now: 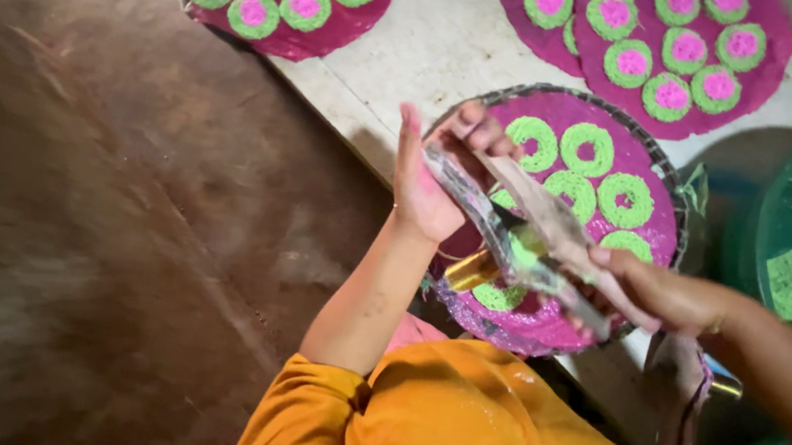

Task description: The person applies green dough onto pink dough circles using a wooden tool and by hand.

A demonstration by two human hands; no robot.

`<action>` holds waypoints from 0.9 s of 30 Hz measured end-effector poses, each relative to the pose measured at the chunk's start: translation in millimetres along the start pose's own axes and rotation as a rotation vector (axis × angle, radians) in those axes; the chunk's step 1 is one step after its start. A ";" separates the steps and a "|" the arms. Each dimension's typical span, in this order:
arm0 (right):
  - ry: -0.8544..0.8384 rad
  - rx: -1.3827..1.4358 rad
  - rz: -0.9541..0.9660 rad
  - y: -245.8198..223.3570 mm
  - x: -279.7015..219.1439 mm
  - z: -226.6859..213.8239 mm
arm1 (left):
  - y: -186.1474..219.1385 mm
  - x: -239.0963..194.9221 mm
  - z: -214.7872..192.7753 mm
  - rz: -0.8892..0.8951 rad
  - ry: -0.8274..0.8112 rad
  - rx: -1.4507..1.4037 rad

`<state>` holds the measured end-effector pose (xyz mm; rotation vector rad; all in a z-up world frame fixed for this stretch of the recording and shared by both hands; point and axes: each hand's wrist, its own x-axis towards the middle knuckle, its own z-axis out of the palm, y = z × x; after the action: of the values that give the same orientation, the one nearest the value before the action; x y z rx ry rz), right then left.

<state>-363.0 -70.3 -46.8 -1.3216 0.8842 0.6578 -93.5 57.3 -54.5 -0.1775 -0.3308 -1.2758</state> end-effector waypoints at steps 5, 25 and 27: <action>0.107 -0.255 -0.116 -60.3 4.8 4.4 | 17.4 1.4 -17.5 0.202 0.190 0.104; 0.486 -0.593 -0.285 -94.0 2.1 35.6 | 20.2 13.8 -48.2 0.273 0.277 0.174; 0.504 -0.597 -0.272 -96.6 6.5 41.6 | 28.2 15.9 -44.4 0.272 0.277 0.198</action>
<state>-272.1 -44.6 0.0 -2.1656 0.9114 0.3835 -56.1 37.1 -89.3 0.1195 -0.1852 -0.9763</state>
